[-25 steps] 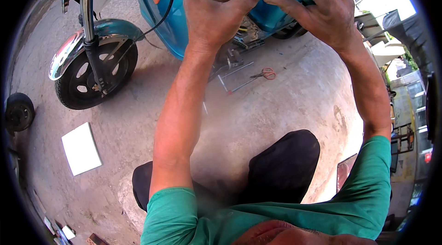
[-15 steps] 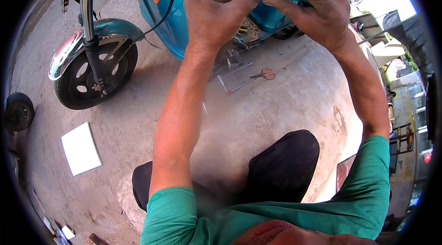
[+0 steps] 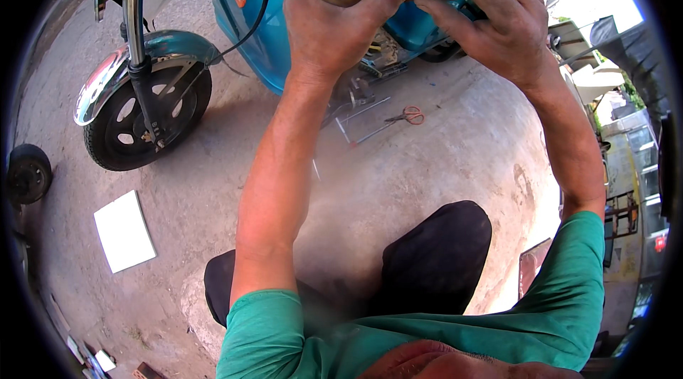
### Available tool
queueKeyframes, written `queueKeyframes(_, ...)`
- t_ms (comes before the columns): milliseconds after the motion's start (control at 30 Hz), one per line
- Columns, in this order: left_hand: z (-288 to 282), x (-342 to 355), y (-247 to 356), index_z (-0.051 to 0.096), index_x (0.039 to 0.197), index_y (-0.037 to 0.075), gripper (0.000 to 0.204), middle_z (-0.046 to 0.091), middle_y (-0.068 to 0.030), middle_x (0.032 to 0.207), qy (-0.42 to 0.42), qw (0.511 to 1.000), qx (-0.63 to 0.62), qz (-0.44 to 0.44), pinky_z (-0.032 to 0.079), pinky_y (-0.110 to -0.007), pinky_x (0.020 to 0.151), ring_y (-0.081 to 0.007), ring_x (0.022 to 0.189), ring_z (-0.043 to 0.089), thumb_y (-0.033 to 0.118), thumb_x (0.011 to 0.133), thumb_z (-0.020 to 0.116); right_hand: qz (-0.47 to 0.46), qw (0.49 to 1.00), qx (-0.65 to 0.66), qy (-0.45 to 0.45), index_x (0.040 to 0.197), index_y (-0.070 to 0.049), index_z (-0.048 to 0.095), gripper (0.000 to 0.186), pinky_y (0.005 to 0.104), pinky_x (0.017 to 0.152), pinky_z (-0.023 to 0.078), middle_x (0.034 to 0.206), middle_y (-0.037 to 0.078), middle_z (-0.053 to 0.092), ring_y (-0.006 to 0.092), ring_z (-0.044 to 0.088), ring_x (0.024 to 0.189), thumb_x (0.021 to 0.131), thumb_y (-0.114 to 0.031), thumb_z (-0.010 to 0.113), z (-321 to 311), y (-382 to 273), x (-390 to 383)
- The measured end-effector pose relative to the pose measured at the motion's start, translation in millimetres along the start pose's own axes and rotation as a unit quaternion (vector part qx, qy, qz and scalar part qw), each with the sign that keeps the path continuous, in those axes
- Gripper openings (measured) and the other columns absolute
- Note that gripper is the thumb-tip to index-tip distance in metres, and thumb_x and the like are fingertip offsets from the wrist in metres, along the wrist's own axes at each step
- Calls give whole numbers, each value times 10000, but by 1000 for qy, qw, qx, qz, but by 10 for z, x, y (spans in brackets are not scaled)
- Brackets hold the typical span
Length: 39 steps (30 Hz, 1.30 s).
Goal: The person attaches a metal bracket to the frame of a moped using a bolt and washer, then tightens it with pliers and a hammer.
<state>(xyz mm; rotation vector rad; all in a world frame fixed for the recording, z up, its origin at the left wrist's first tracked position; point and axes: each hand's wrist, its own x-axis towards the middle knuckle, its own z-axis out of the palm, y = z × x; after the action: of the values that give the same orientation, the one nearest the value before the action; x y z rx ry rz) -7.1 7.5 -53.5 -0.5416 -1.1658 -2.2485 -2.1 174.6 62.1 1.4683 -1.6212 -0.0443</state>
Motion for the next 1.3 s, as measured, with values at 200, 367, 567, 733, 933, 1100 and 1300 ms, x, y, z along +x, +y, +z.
queueKeyframes(200,43,-7,46,460,1337,-110,795,660,-169,1190,11,1000,7,-15,565,-336,915,-214,1060,667,209,777,925,3,1000,16,10,870,-69,721,272,317,551,492,760,64,645,199,617,648,682,-94,916,13,9,20)
queueKeyframes(367,31,-3,49,458,1341,-113,804,655,-172,1194,11,1000,3,-15,563,-340,924,-219,1078,661,207,772,927,7,999,25,36,849,-78,697,283,317,546,490,755,61,640,196,610,643,680,-103,923,57,4,47)
queueKeyframes(567,-2,-7,-2,459,1345,-109,819,649,-171,1205,11,1000,1,-9,558,-344,941,-221,1094,656,223,766,934,9,1000,9,-5,900,-80,700,294,327,553,496,774,61,640,202,613,657,681,-99,894,-23,-23,57)
queueKeyframes(733,1,16,-11,465,1343,-106,817,653,-169,1205,0,1000,-8,14,558,-340,941,-221,1091,659,230,764,933,8,999,14,27,940,-77,726,283,334,568,502,794,67,643,215,618,676,702,-83,879,42,-15,28)
queueKeyframes(933,25,-12,48,479,1333,-103,800,661,-169,1195,1,999,-33,0,560,-338,924,-216,1081,662,237,766,929,-8,1000,20,8,928,-63,726,284,338,578,505,806,73,647,219,621,686,702,-72,899,14,35,-8)
queueKeyframes(1100,25,-18,58,478,1331,-107,801,662,-170,1188,12,1000,7,-12,560,-334,911,-208,1068,659,247,770,929,12,1000,19,19,917,-55,721,289,336,578,506,804,74,645,218,620,683,695,-65,906,86,27,-43)
queueKeyframes(1300,-33,5,-160,523,1300,-78,781,645,-159,1163,4,995,53,81,568,-342,903,-238,1047,669,240,723,942,9,997,16,-70,1042,-43,713,333,326,713,565,985,78,721,206,695,863,765,-76,895,-23,29,-117)
